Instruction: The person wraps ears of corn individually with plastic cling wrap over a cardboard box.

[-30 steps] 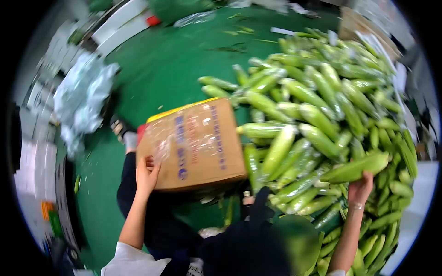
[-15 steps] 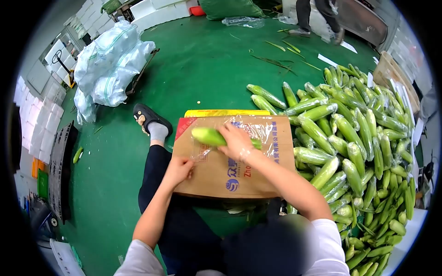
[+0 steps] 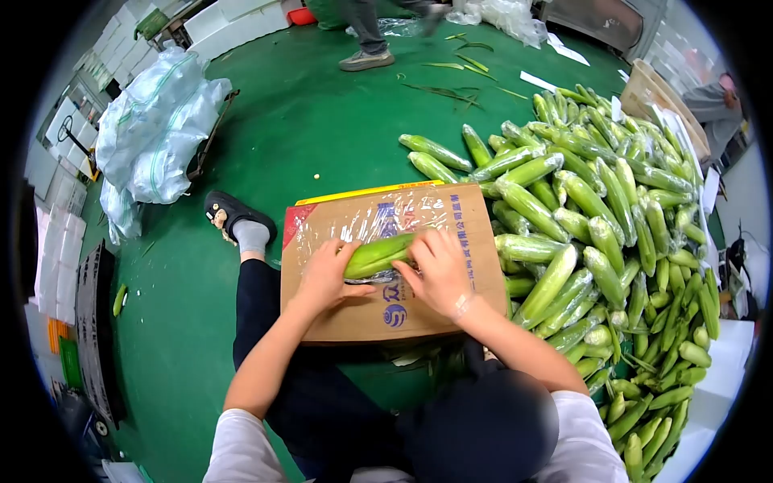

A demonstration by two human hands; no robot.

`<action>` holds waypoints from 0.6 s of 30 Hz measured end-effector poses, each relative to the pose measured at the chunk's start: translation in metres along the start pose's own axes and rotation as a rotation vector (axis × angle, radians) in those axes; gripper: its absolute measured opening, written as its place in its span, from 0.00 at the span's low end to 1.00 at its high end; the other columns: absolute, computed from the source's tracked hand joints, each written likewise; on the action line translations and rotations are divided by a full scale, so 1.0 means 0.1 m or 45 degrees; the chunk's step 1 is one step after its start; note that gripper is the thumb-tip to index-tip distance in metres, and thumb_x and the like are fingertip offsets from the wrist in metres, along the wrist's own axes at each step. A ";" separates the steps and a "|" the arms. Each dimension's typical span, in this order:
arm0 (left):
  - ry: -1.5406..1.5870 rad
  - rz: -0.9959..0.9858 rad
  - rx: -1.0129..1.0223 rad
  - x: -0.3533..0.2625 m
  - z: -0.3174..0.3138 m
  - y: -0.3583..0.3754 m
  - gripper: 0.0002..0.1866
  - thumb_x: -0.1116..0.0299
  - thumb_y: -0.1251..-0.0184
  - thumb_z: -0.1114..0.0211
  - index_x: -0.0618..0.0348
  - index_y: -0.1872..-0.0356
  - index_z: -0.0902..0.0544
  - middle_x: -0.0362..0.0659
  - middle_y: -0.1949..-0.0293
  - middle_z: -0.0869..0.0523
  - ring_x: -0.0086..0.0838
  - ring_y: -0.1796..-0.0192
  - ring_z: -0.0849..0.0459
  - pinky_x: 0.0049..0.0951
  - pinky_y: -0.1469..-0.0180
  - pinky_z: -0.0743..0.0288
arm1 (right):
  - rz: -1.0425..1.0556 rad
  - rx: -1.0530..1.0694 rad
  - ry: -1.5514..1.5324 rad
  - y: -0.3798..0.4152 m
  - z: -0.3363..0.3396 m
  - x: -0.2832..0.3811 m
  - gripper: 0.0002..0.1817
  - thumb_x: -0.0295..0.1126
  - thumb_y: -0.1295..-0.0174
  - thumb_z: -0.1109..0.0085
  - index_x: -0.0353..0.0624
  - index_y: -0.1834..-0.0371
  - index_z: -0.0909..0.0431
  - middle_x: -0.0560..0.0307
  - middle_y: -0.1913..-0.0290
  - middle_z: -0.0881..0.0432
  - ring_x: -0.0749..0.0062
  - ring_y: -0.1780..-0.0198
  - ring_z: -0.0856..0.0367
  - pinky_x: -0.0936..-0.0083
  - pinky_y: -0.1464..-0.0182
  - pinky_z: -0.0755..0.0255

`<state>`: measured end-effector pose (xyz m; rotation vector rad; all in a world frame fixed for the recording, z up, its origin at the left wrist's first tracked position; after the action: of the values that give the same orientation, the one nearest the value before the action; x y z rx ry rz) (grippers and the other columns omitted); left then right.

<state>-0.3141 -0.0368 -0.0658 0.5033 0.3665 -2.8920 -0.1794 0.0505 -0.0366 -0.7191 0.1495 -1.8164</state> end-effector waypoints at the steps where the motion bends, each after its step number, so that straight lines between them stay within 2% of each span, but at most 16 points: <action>1: 0.035 0.055 0.087 0.08 -0.05 -0.02 0.45 0.43 0.60 0.21 0.55 0.41 0.25 0.53 0.53 0.24 0.48 0.53 0.23 0.41 0.48 0.27 | -0.133 -0.016 -0.005 0.17 0.08 -0.12 0.24 0.41 0.52 0.28 0.44 0.54 0.22 0.51 0.46 0.25 0.54 0.43 0.31 0.62 0.44 0.36; 2: 0.012 0.057 0.105 0.08 -0.07 -0.04 0.47 0.41 0.65 0.20 0.58 0.43 0.25 0.52 0.55 0.23 0.47 0.52 0.23 0.41 0.48 0.27 | -0.152 0.124 -0.008 0.28 0.05 -0.14 0.17 0.37 0.48 0.31 0.45 0.57 0.22 0.52 0.49 0.25 0.55 0.46 0.30 0.63 0.46 0.36; 3: 0.015 0.053 0.100 0.10 -0.07 -0.07 0.47 0.41 0.65 0.20 0.58 0.43 0.25 0.52 0.55 0.23 0.47 0.52 0.23 0.41 0.48 0.27 | -0.152 0.123 -0.001 0.32 0.07 -0.19 0.17 0.37 0.48 0.31 0.45 0.57 0.22 0.52 0.49 0.25 0.55 0.46 0.30 0.63 0.46 0.36; 5: -0.122 -0.175 -0.077 -0.03 0.05 -0.12 0.47 0.41 0.67 0.20 0.61 0.45 0.25 0.51 0.58 0.23 0.47 0.53 0.22 0.41 0.49 0.27 | -0.015 0.013 0.155 0.41 0.07 -0.25 0.11 0.29 0.47 0.36 0.45 0.60 0.23 0.52 0.56 0.27 0.54 0.48 0.30 0.61 0.48 0.35; 6: -0.131 -0.203 -0.079 -0.07 0.09 -0.13 0.45 0.42 0.66 0.21 0.62 0.47 0.25 0.52 0.60 0.22 0.48 0.54 0.22 0.42 0.51 0.26 | 0.098 -0.034 0.266 0.39 0.06 -0.30 0.13 0.23 0.49 0.40 0.45 0.59 0.23 0.52 0.59 0.26 0.53 0.52 0.27 0.62 0.52 0.31; 7: -0.142 -0.220 -0.073 -0.09 0.09 -0.13 0.45 0.42 0.66 0.21 0.62 0.47 0.25 0.52 0.60 0.22 0.48 0.54 0.22 0.42 0.51 0.26 | 0.086 -0.052 0.266 0.40 0.07 -0.44 0.13 0.23 0.49 0.40 0.45 0.59 0.23 0.52 0.59 0.26 0.53 0.52 0.27 0.62 0.52 0.31; 9: -0.177 -0.132 0.122 -0.02 -0.05 -0.12 0.39 0.47 0.60 0.22 0.61 0.49 0.24 0.53 0.59 0.21 0.48 0.55 0.23 0.43 0.52 0.26 | -0.028 0.096 0.196 0.39 0.00 -0.74 0.21 0.20 0.52 0.43 0.45 0.52 0.22 0.51 0.57 0.22 0.54 0.55 0.23 0.66 0.57 0.28; 10: -0.189 -0.145 0.109 -0.06 -0.01 -0.09 0.39 0.47 0.60 0.22 0.61 0.49 0.24 0.53 0.59 0.21 0.48 0.55 0.23 0.43 0.52 0.26 | -0.043 -0.223 0.068 0.29 0.44 -0.61 0.17 0.20 0.49 0.44 0.43 0.54 0.19 0.49 0.60 0.20 0.52 0.62 0.21 0.66 0.62 0.26; 11: -0.112 -0.191 0.134 -0.17 -0.05 0.00 0.35 0.50 0.57 0.22 0.61 0.50 0.24 0.53 0.60 0.21 0.48 0.55 0.22 0.43 0.52 0.26 | -0.031 -0.222 0.077 0.20 0.54 -0.54 0.17 0.20 0.49 0.44 0.43 0.54 0.19 0.49 0.60 0.20 0.52 0.62 0.21 0.66 0.62 0.26; 13: -0.010 -0.226 0.190 -0.41 -0.08 0.15 0.32 0.53 0.55 0.23 0.60 0.51 0.24 0.53 0.60 0.21 0.49 0.56 0.22 0.44 0.52 0.26 | -0.325 -0.420 -0.209 0.26 0.73 -0.71 0.10 0.20 0.46 0.45 0.40 0.62 0.17 0.46 0.65 0.20 0.47 0.63 0.21 0.62 0.61 0.26; 14: -0.007 -0.251 0.272 -0.50 -0.11 0.24 0.31 0.55 0.54 0.24 0.61 0.51 0.24 0.53 0.61 0.21 0.49 0.56 0.22 0.45 0.52 0.26 | -0.471 -0.366 -0.261 0.34 0.61 -0.80 0.06 0.21 0.43 0.44 0.37 0.66 0.17 0.44 0.68 0.20 0.45 0.63 0.21 0.60 0.58 0.26; 15: -0.005 -0.274 0.350 -0.58 -0.11 0.31 0.30 0.57 0.54 0.24 0.61 0.51 0.24 0.53 0.61 0.21 0.50 0.56 0.22 0.45 0.52 0.26 | -0.662 -0.125 -0.336 0.47 0.36 -0.81 0.07 0.23 0.42 0.44 0.37 0.63 0.17 0.41 0.65 0.20 0.43 0.63 0.21 0.60 0.57 0.25; 17: 0.080 -0.244 0.436 -0.65 -0.13 0.41 0.33 0.56 0.54 0.23 0.61 0.48 0.25 0.54 0.60 0.21 0.52 0.55 0.21 0.44 0.49 0.25 | -0.474 0.028 -0.355 0.72 0.10 -0.40 0.12 0.29 0.39 0.43 0.34 0.55 0.19 0.38 0.59 0.21 0.44 0.57 0.23 0.60 0.50 0.27; 18: 0.166 -0.119 0.600 -0.58 -0.25 0.45 0.34 0.55 0.54 0.23 0.60 0.46 0.26 0.55 0.56 0.23 0.51 0.53 0.21 0.43 0.48 0.25 | -0.299 0.049 -0.312 0.75 0.05 -0.15 0.17 0.32 0.37 0.44 0.32 0.49 0.23 0.39 0.55 0.23 0.45 0.52 0.25 0.59 0.47 0.30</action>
<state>-0.2429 -0.0651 -0.0774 0.7645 -0.2947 -3.0409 -0.1123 0.0376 -0.0710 -0.9563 -0.1364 -1.9278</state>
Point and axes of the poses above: each hand's wrist, its own y-axis away from the middle knuckle, its own z-axis out of the back of the hand, x = y × z, the point moved 10 cm from there along -y, towards the middle knuckle
